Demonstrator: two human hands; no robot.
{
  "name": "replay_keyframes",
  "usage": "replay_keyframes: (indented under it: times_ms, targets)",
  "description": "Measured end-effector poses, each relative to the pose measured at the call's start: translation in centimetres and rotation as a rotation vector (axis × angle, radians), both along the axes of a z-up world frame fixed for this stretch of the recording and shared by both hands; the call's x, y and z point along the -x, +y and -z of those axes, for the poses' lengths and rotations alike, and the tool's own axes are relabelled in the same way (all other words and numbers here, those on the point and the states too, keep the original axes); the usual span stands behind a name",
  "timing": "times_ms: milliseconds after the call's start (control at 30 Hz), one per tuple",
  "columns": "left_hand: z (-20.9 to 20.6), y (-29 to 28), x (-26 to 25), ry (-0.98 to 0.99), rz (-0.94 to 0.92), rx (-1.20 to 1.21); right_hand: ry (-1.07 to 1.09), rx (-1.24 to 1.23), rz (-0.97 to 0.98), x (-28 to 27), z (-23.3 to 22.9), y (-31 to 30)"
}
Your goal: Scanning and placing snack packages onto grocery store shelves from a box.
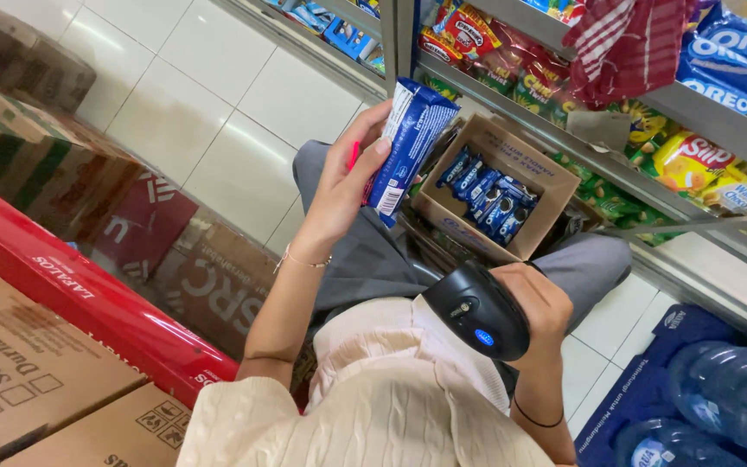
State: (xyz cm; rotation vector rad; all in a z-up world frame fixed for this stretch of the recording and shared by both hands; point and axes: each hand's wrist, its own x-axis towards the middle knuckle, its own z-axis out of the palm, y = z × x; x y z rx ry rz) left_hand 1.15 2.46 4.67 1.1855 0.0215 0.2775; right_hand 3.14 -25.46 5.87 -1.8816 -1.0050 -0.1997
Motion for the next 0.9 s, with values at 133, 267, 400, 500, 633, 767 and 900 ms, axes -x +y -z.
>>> replay_keyframes:
  times_ms: [133,267,400,500,633,767,900]
  targets:
    - [0.7,-0.1,-0.5,0.04,-0.022,0.026,-0.02,0.026,-0.008,0.1,-0.3,0.0]
    - [0.9,-0.5,-1.0,0.085,-0.056,0.061,-0.038,0.044,-0.003,0.1,-0.8,-0.2]
    - [2.1,-0.6,-1.5,0.079,-0.051,0.078,-0.04,0.064,0.009,-0.2,-0.8,-0.5]
    - [2.7,-0.7,-1.5,0.102,-0.059,0.073,-0.037,0.072,0.013,-0.2,-0.5,-0.7]
    - [2.6,-1.9,-1.2,0.082,-0.081,0.162,0.0,-0.017,0.035,-0.2,1.4,-0.6]
    - [2.3,-5.2,-0.6,-0.028,-0.173,0.404,0.3,-0.25,0.129,1.4,4.7,0.5]
    - [2.7,-9.0,0.4,-0.064,-0.159,0.495,0.734,-0.402,0.24,2.6,4.6,2.8]
